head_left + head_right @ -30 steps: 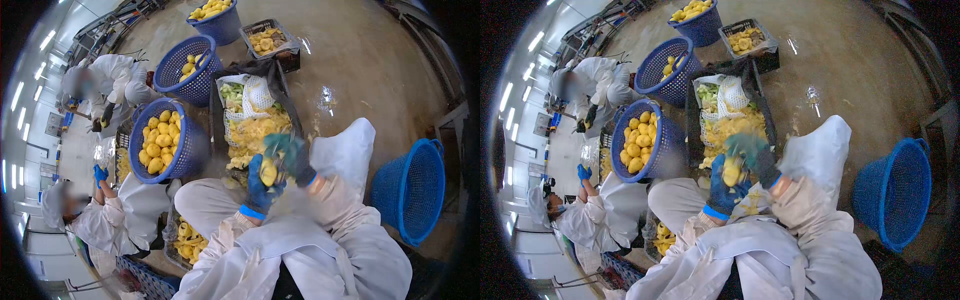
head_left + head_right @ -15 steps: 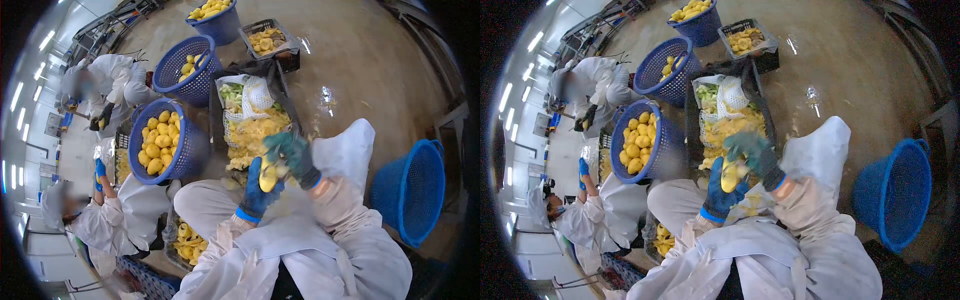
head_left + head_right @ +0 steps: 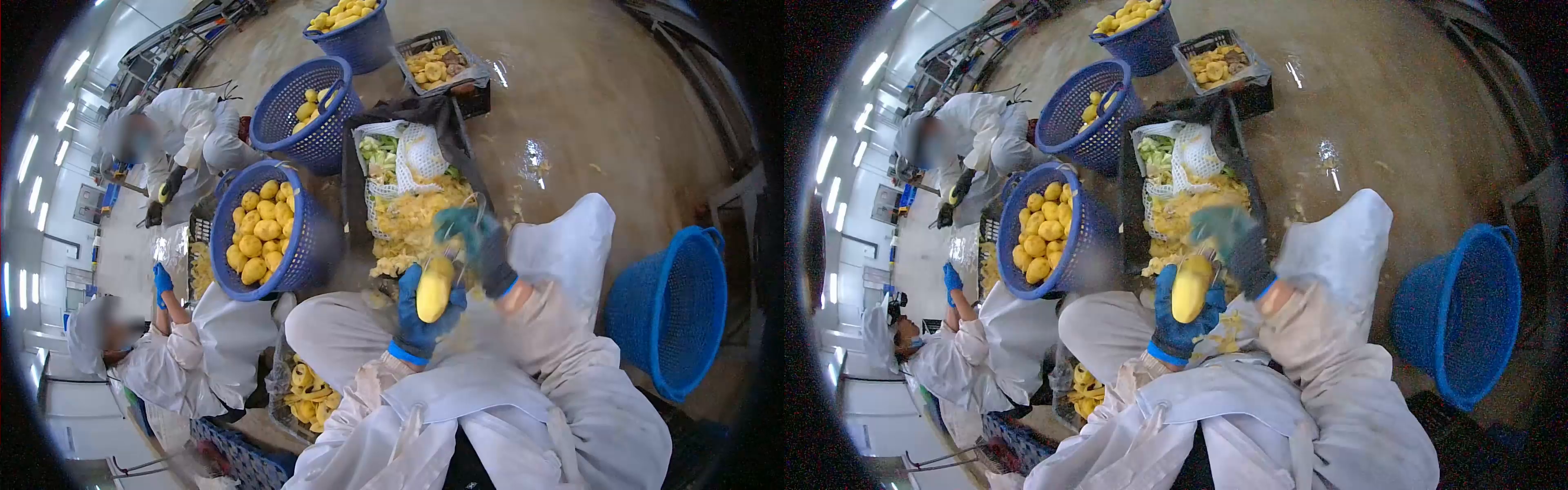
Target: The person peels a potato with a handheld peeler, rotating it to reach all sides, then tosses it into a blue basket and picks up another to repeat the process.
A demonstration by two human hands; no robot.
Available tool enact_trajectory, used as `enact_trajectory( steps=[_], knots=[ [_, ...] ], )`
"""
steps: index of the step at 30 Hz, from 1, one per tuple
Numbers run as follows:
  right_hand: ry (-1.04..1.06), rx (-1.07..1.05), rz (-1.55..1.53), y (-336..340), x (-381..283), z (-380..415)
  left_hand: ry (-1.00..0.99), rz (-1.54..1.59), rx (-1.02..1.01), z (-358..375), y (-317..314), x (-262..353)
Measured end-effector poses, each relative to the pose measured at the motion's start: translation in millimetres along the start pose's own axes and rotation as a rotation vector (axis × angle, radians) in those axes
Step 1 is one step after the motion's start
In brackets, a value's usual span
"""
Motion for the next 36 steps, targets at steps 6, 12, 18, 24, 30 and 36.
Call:
enact_trajectory(
  steps=[6,12,18,24,30,36],
  knots=[
    [-0.098,-0.103,-0.016,-11,-10,24,0.026,0.182,0.024,12,-46,29],
    [0.071,0.193,0.073,58,8,-29,0.235,0.014,-0.113,16,0,-8],
    [0.083,-0.022,0.094,21,4,-5,-0.381,-0.634,-0.414,10,-13,11],
    [0.005,0.189,-0.208,57,-26,-22,0.117,-0.072,-0.160,8,-5,7],
    [0.001,-0.139,0.164,2,-12,1,-0.218,-0.728,-0.352,6,-22,20],
    [0.165,0.093,0.014,33,3,-13,-0.562,-1.046,-0.355,7,-34,42]
  ],
)
Point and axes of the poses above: each hand's wrist, its own z-axis away from the middle knuckle, its own y-axis out of the back of the hand, x = y × z, the point moved 7 cm from there along -z, towards the middle knuckle, and after that the axes turned 10 degrees about -y, right-handed, at the moved point
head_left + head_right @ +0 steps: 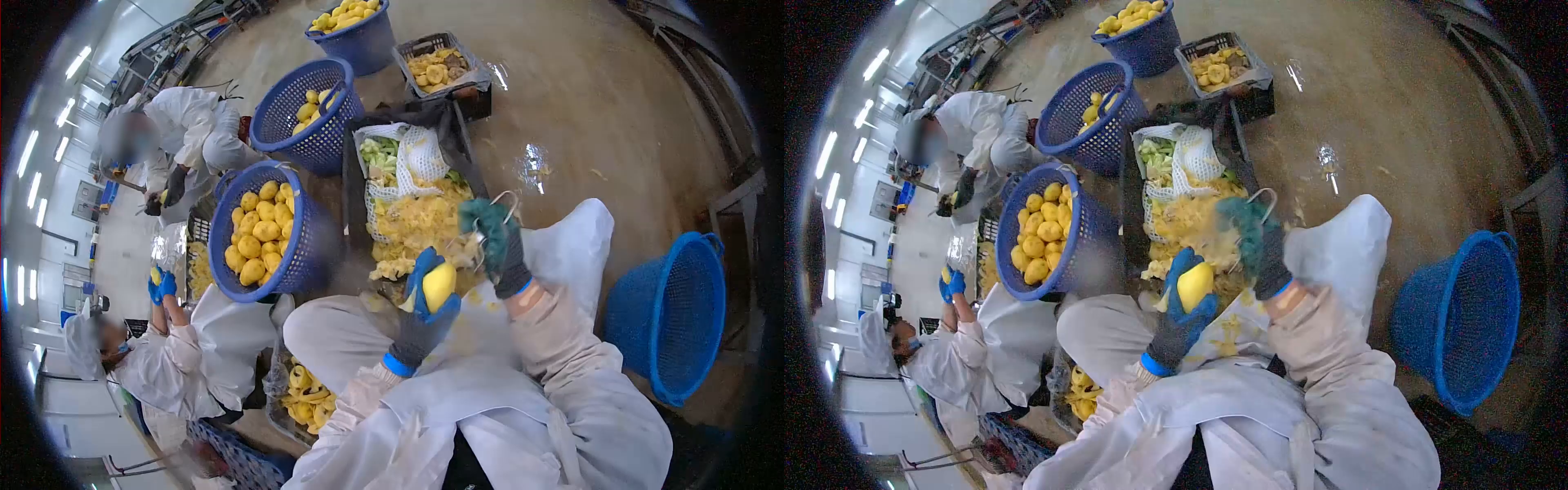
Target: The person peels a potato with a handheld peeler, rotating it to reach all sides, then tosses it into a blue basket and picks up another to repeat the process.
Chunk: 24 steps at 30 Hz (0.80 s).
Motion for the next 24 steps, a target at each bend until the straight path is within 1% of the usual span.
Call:
enact_trajectory(
  steps=[2,3,4,5,6,7,8,9,10,11,12,13,15,16,17,18,19,20,21,22,23,24],
  knots=[
    [-0.162,-0.065,-0.053,-11,3,7,-0.063,-0.043,-0.006,-1,-2,-3],
    [-0.240,-0.091,-0.088,-14,5,11,0.102,0.305,0.043,4,-5,-13],
    [-0.269,0.075,-0.113,30,59,-11,0.268,0.648,0.097,10,-9,-14],
    [-0.253,0.100,-0.156,35,50,-13,0.426,0.985,0.153,13,-15,-16],
    [-0.238,0.123,-0.199,36,32,-15,0.498,1.172,0.198,15,-16,-20],
    [-0.243,0.148,-0.234,35,17,-10,0.590,1.306,0.288,18,-16,-26],
    [-0.220,-0.027,-0.050,18,2,-1,0.687,1.442,0.384,21,-18,-33],
    [-0.184,-0.123,0.004,-2,-9,12,0.771,1.580,0.470,22,-22,-40],
    [-0.146,-0.215,0.056,-27,-16,31,0.564,1.492,0.403,19,-21,-40],
    [-0.112,-0.266,0.106,-38,-16,37,0.361,1.402,0.364,13,-18,-30],
    [-0.075,-0.314,0.155,-48,-16,43,0.328,1.405,0.357,13,-21,-24],
    [-0.045,-0.327,0.201,-50,-6,41,0.392,1.307,0.364,16,-20,-29],
    [-0.060,-0.242,0.244,-28,27,22,0.523,1.117,0.363,24,-17,-37],
    [-0.105,-0.145,0.241,7,51,-2,0.669,1.289,0.407,25,-23,-42],
    [-0.148,-0.049,0.238,28,64,-16,0.813,1.461,0.449,27,-30,-46],
    [-0.186,-0.041,0.160,23,55,-12,0.681,1.375,0.407,24,-26,-43],
    [-0.227,-0.031,0.084,11,32,1,0.553,1.285,0.380,21,-21,-40],
    [-0.275,-0.020,0.013,-1,15,17,0.495,1.401,0.457,18,-20,-29],
    [-0.228,-0.132,0.093,-16,15,27,0.399,1.076,0.397,15,-15,-29],
    [-0.173,-0.241,0.166,-32,14,38,0.331,0.684,0.346,14,-10,-28],
    [-0.307,-0.270,0.082,-34,36,41,0.289,0.331,0.332,13,-6,-26],
    [-0.339,-0.143,-0.023,-15,45,32,0.388,0.566,0.450,31,-13,-68]
  ],
)
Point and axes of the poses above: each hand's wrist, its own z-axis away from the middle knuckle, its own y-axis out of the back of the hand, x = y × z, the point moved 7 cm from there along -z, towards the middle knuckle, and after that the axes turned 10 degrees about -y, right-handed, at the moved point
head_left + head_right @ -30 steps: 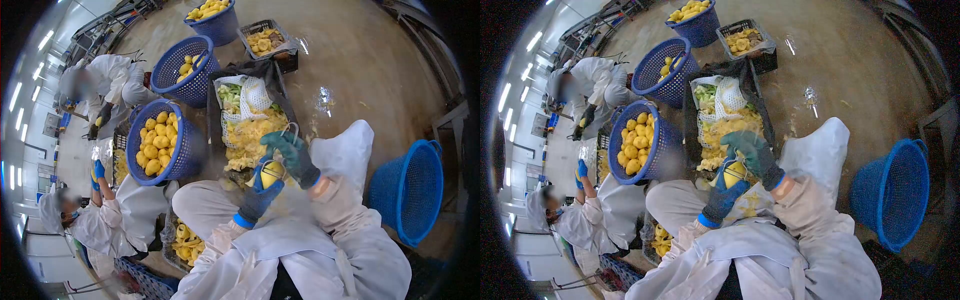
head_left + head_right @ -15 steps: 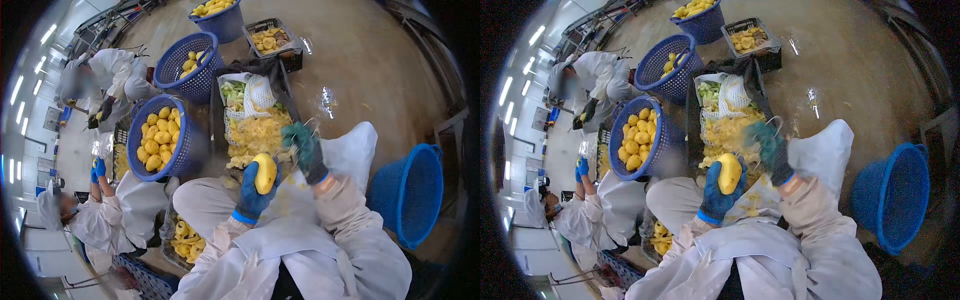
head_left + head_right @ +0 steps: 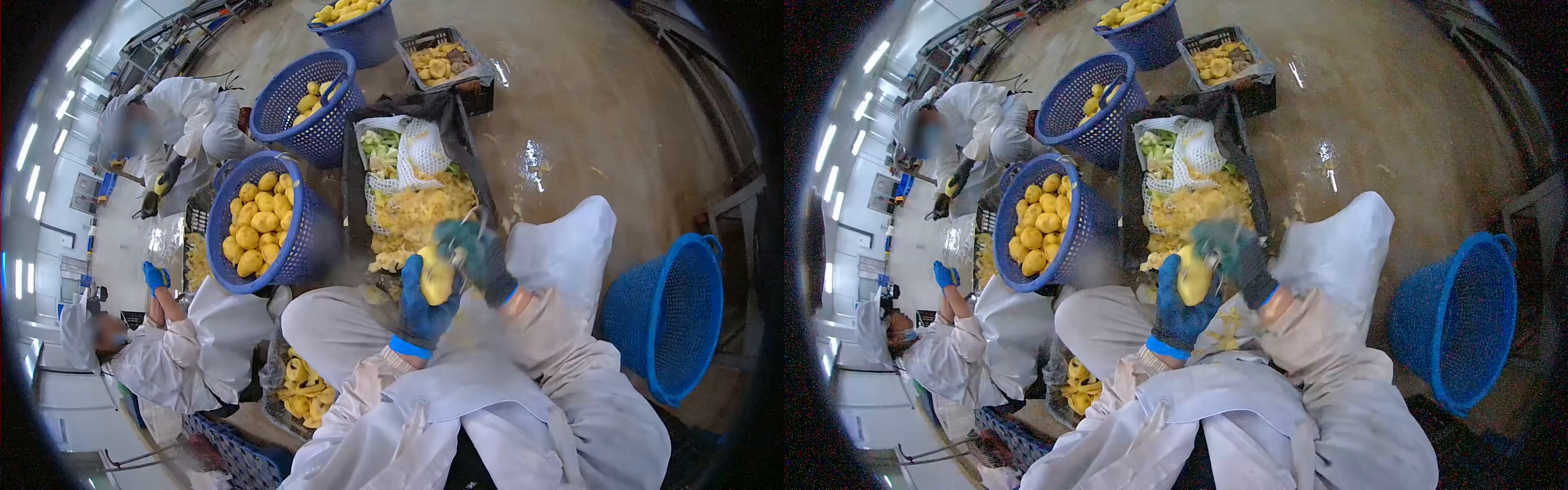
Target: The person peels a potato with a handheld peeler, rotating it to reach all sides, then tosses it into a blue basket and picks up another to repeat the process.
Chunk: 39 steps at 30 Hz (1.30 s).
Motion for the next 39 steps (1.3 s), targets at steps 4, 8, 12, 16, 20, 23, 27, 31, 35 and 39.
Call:
enact_trajectory(
  steps=[4,8,12,16,20,23,27,31,35,39],
  knots=[
    [0.097,0.059,-0.162,22,-13,-9,0.406,0.694,0.197,-2,-13,-6],
    [0.331,0.084,0.414,-3,-32,16,0.429,0.692,0.026,-7,-14,-4],
    [0.224,0.019,0.058,1,-30,8,0.254,0.563,-0.015,-10,-20,11],
    [0.157,0.026,0.097,-7,-22,13,0.618,0.850,0.031,1,-15,-12],
    [0.327,0.049,0.172,-8,-50,13,0.561,0.783,0.180,-3,-16,-8],
    [0.286,-0.022,0.296,-13,-26,15,-0.046,-0.050,-0.182,-1,-33,40],
    [0.002,0.043,-0.252,13,-28,-15,-0.077,0.155,-0.140,-9,-17,44],
    [-0.091,-0.019,-0.076,-12,-37,2,-0.150,-0.064,-0.186,0,-23,58],
    [-0.043,0.081,-0.218,10,-40,-14,0.291,0.516,-0.179,4,-35,41],
    [0.073,-0.007,-0.065,18,-36,-15,0.077,0.139,-0.395,3,-20,21]
  ],
)
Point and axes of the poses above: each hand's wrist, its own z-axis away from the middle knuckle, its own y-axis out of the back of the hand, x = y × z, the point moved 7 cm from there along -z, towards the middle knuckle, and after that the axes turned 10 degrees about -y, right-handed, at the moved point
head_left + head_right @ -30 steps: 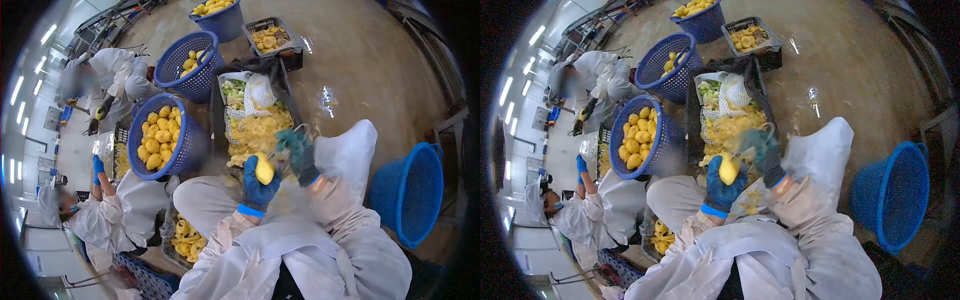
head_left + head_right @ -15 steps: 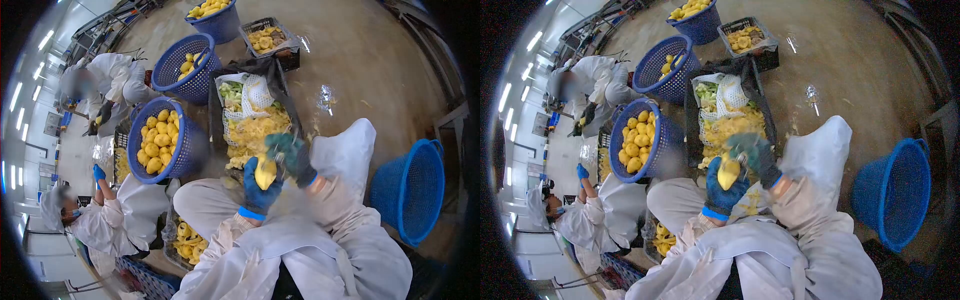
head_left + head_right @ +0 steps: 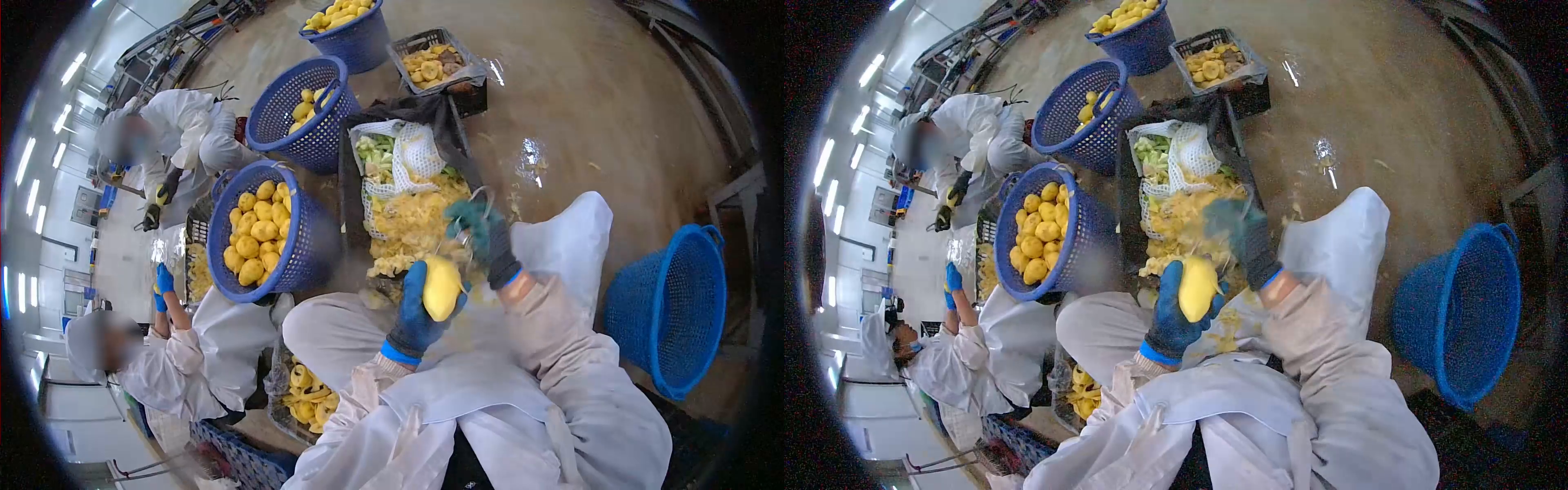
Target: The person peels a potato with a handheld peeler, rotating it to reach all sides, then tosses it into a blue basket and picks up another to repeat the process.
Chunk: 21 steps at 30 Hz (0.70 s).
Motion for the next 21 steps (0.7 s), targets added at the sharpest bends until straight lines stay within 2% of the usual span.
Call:
enact_trajectory(
  steps=[2,3,6,7,8,10,11,13,15,18,19,21],
  knots=[
    [-0.055,0.172,-0.336,27,-2,-20,0.422,0.635,0.210,3,-10,2],
    [-0.006,0.256,-0.313,34,0,-17,0.358,0.577,0.178,4,-10,3],
    [0.172,-0.044,0.090,-21,-18,9,0.264,0.377,0.041,7,-11,1],
    [0.467,-0.111,0.664,-36,-21,14,0.235,0.282,-0.018,7,-13,3],
    [0.335,0.011,0.466,-10,-8,1,0.207,0.188,-0.074,9,-16,5],
    [0.081,0.229,0.067,37,21,-27,0.125,0.110,-0.039,6,-20,16],
    [0.049,0.293,-0.161,29,-1,-15,0.074,0.028,-0.049,2,-20,23],
    [0.165,0.084,0.099,-10,-16,7,-0.016,-0.160,-0.048,6,-20,26],
    [0.068,0.000,0.115,-40,-24,17,-0.129,-0.403,-0.070,-2,-20,30],
    [0.032,0.239,-0.092,40,29,-24,-0.255,-0.531,-0.018,-1,-19,37],
    [0.048,0.246,-0.306,31,13,-18,-0.303,-0.585,-0.015,-6,-17,42],
    [0.200,0.111,0.115,-4,-3,4,-0.364,-0.683,0.012,-1,-14,43]
  ],
)
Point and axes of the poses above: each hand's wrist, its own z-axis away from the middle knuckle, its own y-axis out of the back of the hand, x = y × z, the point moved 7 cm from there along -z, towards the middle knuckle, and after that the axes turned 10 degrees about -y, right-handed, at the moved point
